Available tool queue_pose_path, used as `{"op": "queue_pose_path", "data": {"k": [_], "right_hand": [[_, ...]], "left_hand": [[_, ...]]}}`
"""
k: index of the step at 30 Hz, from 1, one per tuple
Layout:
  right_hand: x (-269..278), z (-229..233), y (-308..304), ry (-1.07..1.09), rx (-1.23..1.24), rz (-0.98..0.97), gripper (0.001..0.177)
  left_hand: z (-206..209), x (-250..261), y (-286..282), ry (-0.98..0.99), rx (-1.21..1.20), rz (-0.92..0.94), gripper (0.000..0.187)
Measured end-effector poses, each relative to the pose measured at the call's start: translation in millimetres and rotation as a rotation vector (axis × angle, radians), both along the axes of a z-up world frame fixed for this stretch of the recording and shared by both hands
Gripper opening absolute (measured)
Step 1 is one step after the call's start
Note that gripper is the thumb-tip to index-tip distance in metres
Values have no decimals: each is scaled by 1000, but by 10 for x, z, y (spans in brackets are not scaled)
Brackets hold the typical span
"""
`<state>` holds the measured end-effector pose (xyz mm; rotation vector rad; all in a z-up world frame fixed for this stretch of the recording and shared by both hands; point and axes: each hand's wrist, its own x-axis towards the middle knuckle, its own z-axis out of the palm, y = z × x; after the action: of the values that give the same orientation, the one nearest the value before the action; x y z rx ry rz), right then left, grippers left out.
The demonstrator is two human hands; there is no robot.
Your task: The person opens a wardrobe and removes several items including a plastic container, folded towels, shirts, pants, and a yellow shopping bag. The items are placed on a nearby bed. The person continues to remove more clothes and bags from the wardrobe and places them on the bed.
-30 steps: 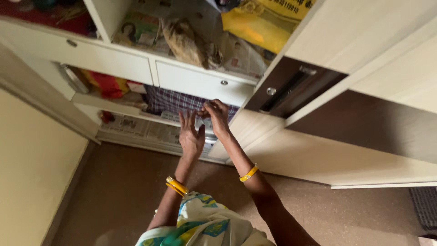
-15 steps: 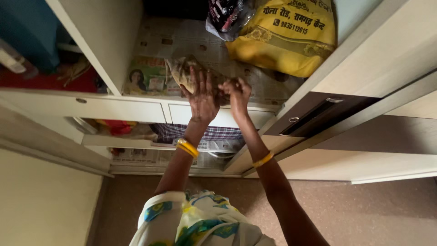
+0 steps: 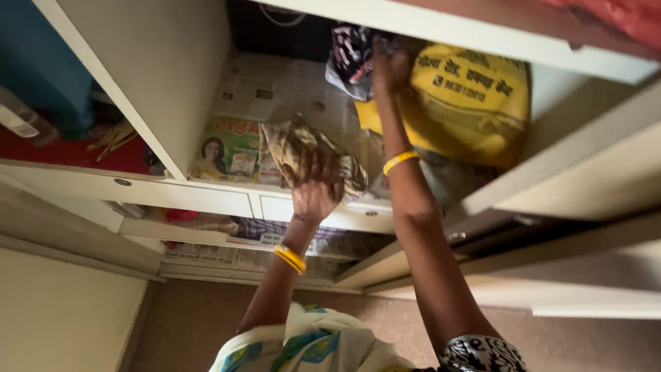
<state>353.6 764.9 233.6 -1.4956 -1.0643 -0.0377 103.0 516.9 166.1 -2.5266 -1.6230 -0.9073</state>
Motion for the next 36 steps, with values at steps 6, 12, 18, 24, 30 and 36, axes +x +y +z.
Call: {"op": "queue_pose_path", "data": {"k": [6,12,18,24,30,36], "right_hand": [[140,246,334,-110,-164,-22,46],[-35,-179,303,34,185,29,56],[-386,-682,-127,770,412,448,39],[-696,-277,-1173,1107,349,939,31],[-732,0,-1674,1157,258,1082,25],[-1136,8,-2275,527,-112,1255,39]], "left_hand": [[7,-8,-7,-31,26,6,65],[77,-15,-39,-28,-45,14,68],[-26,-5,11,-100,-10,30,90],[-366,-3,117,-419,153,-32,101],[-403,-334,166,-1272,-123,-231,103],[-385,-675,26,-2090,-369,-474,79]]}}
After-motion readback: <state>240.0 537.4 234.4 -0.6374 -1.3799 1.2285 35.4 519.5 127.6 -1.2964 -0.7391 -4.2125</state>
